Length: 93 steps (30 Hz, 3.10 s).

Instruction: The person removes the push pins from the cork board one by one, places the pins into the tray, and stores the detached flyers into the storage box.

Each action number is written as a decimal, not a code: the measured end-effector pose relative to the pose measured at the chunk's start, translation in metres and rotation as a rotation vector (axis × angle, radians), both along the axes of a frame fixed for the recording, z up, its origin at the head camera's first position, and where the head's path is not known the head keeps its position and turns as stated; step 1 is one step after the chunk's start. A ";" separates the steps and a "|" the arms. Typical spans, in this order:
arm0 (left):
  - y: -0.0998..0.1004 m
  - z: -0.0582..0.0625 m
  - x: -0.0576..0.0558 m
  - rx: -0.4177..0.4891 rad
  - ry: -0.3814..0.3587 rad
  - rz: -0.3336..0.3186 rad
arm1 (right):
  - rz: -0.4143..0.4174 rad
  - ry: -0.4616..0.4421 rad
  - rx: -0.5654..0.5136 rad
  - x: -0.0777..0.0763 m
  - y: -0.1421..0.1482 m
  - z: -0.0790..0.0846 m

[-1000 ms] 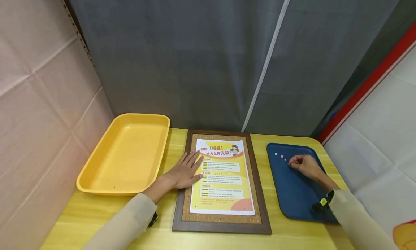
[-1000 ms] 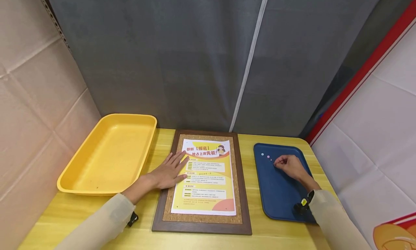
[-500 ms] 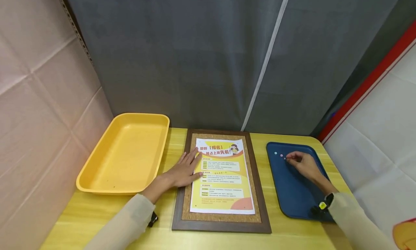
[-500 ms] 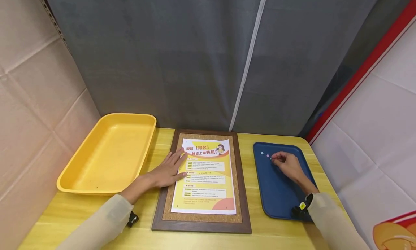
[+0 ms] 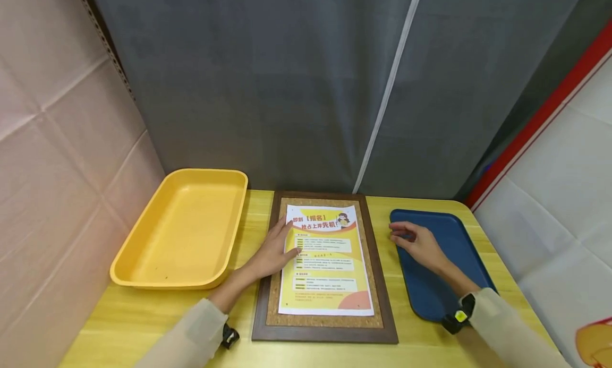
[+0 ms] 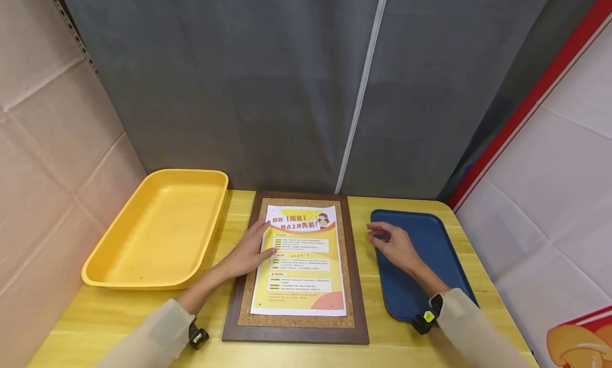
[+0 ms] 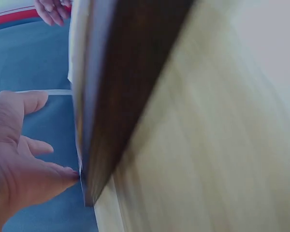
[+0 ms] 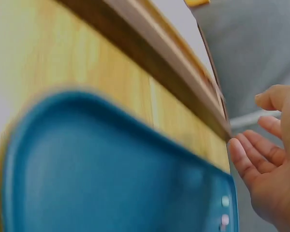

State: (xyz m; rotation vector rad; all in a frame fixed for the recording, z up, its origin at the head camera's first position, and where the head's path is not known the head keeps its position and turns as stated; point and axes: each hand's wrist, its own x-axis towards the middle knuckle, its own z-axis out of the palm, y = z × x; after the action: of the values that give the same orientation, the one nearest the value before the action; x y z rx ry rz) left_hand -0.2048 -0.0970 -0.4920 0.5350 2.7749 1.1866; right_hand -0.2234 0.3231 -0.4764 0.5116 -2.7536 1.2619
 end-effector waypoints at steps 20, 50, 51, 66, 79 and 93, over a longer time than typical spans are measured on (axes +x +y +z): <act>0.014 0.011 0.007 0.432 -0.306 0.214 | 0.018 -0.123 -0.086 0.007 -0.074 -0.009; 0.003 0.002 0.013 0.594 -0.375 0.162 | -0.029 -0.198 -0.113 0.012 -0.093 -0.018; 0.002 0.002 0.013 0.601 -0.375 0.152 | -0.034 -0.199 -0.114 0.012 -0.094 -0.018; -0.015 0.027 0.012 0.539 -0.408 0.160 | -0.023 -0.216 -0.190 0.009 -0.101 -0.003; -0.050 0.065 0.011 0.534 -0.422 0.121 | 0.027 -0.195 -0.240 0.003 -0.128 0.027; -0.127 0.099 0.002 0.489 -0.373 0.173 | 0.136 -0.144 -0.356 -0.017 -0.199 0.049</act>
State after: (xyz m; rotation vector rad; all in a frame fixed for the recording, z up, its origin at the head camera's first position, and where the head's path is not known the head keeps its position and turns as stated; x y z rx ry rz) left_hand -0.2023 -0.2239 -0.3931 0.0787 2.2520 1.8040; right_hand -0.2403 0.1243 -0.4278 0.6011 -2.5468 1.8388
